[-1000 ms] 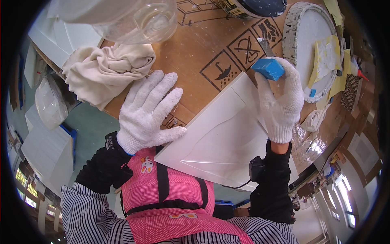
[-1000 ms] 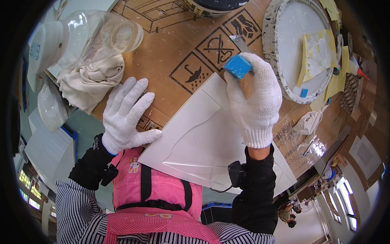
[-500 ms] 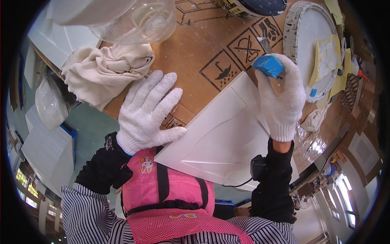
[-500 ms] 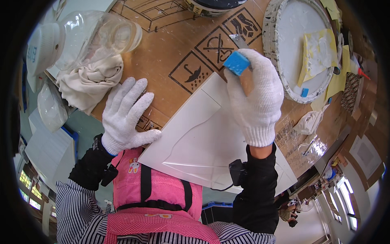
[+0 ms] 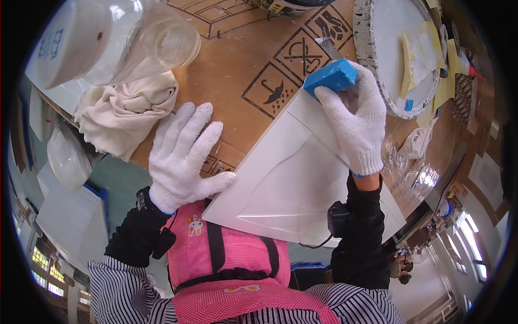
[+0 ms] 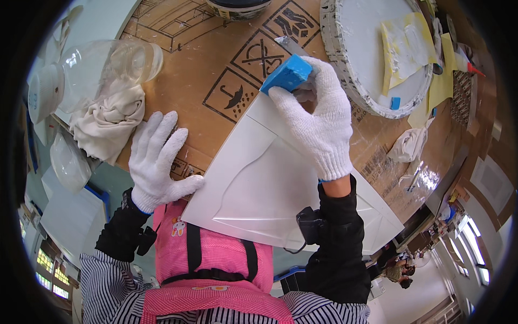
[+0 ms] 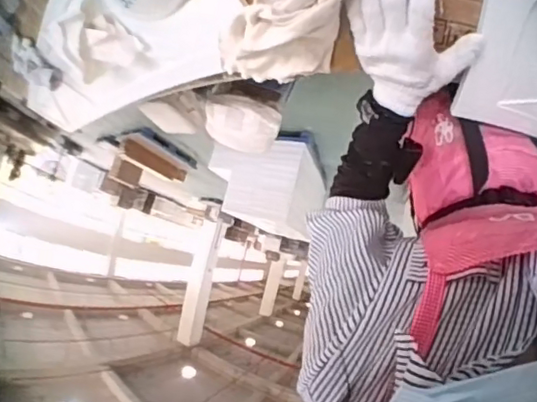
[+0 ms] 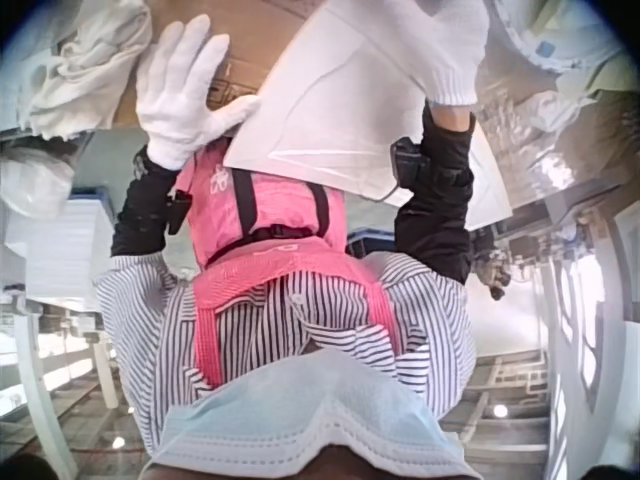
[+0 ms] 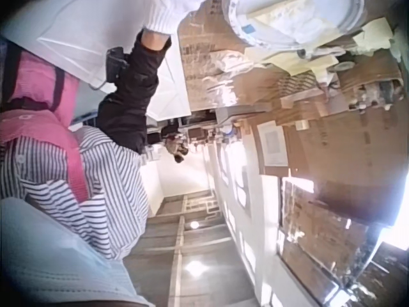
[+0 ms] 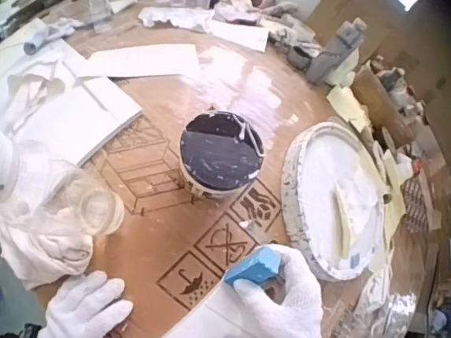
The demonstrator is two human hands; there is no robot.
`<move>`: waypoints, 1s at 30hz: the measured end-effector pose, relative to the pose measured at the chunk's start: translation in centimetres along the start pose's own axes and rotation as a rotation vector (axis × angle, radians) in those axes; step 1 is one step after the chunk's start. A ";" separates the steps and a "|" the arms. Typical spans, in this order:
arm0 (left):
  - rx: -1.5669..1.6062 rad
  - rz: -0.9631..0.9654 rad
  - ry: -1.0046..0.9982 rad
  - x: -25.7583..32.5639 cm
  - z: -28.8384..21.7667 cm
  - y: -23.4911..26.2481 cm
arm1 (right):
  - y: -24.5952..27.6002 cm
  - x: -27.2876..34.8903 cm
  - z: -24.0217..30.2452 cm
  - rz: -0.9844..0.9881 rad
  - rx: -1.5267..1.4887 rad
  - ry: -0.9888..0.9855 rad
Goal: Applying liquid and cleaning the surface of a furniture panel using a sponge.
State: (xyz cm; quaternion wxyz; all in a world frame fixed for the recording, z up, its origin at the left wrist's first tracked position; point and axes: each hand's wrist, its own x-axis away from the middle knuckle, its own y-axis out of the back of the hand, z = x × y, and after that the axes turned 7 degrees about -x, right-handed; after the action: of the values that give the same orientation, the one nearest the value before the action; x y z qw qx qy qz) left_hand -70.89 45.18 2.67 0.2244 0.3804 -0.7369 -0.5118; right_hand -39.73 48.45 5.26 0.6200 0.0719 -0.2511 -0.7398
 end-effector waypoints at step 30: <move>-0.070 0.004 -0.044 0.3 0.0 0.2 | 13.9 12.6 -4.9 -0.452 -0.097 -0.367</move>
State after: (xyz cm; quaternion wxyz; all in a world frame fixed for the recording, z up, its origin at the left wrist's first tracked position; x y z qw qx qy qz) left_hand -71.12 45.02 2.82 0.2224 0.3597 -0.7239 -0.5450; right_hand -28.21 33.59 10.05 0.3863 -0.0386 -0.3007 -0.8711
